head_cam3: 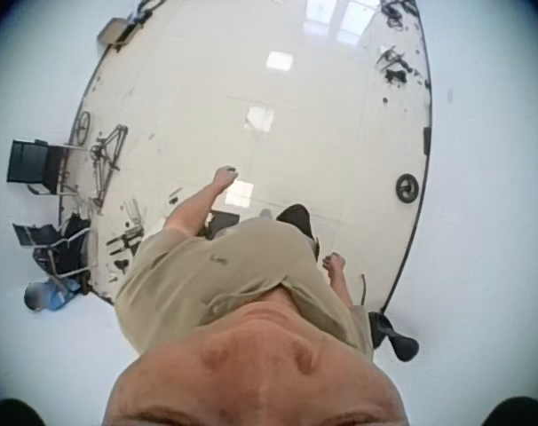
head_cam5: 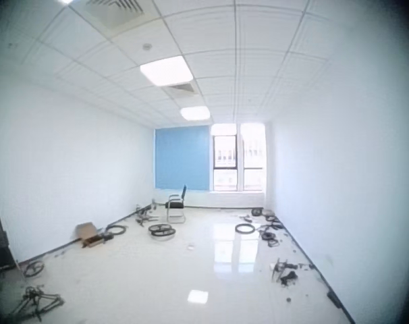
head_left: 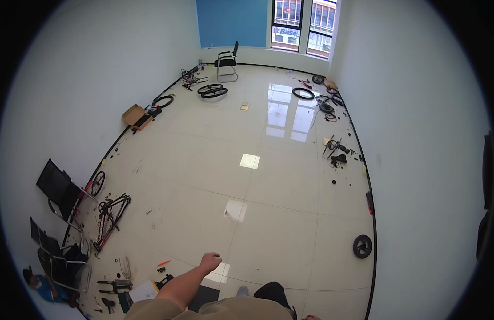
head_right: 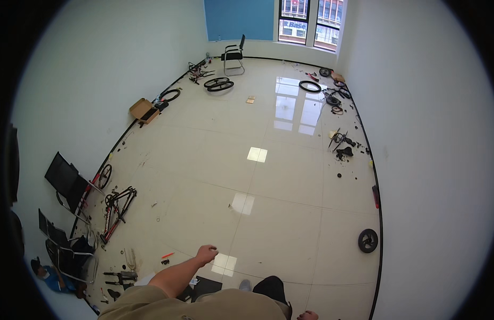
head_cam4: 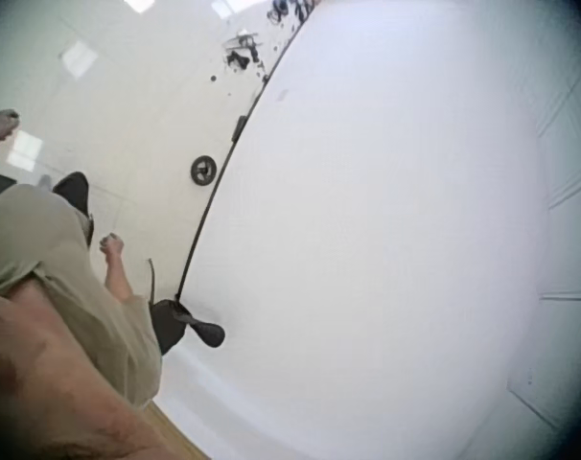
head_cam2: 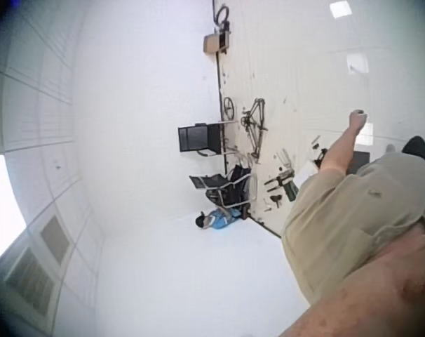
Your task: The person assembles a bicycle by attaching the handlebar to the frame and tightening it with a wrench. They then pick up a wheel and position it near the frame.
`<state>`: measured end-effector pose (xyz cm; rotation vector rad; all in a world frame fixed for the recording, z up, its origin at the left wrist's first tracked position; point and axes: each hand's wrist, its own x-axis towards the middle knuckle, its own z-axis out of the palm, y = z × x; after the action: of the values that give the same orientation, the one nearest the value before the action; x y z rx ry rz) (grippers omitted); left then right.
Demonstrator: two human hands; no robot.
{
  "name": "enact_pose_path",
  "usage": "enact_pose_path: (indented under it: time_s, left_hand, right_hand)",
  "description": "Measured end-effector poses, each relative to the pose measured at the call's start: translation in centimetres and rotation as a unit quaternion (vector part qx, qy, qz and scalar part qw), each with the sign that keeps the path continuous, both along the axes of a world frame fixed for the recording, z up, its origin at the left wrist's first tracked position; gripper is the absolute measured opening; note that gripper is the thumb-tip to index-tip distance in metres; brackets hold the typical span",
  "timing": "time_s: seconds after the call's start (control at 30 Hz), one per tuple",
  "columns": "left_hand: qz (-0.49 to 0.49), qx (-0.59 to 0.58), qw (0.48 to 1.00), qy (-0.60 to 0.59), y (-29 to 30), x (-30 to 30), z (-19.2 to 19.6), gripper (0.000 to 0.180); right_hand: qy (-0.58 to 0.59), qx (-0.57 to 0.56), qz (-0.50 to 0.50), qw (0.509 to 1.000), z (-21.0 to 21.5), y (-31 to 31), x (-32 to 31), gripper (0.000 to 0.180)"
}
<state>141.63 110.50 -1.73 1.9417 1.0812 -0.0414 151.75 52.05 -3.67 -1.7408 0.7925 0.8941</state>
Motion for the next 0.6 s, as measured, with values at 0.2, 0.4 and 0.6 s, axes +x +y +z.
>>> enact_pose_path:
  time_s: [0.2, 0.4, 0.6]
  left_hand:
    - [0.003, -0.129, 0.985, -0.117, 2.6, 20.2, 7.5, 0.038]
    - [0.096, -0.216, 0.965, 0.112, 5.9, 19.5, 1.7, 0.035]
    - [0.166, -0.174, 0.947, 0.214, 12.5, 9.3, 1.0, 0.021]
  right_hand:
    - [0.057, 0.002, 0.062, 0.996, -2.4, 3.0, 3.4, 0.013]
    - [0.218, 0.024, -0.019, 0.975, -11.8, 6.0, 21.4, 0.043]
    - [-0.044, -0.037, 0.053, 0.997, 1.4, 26.5, 51.3, 0.033]
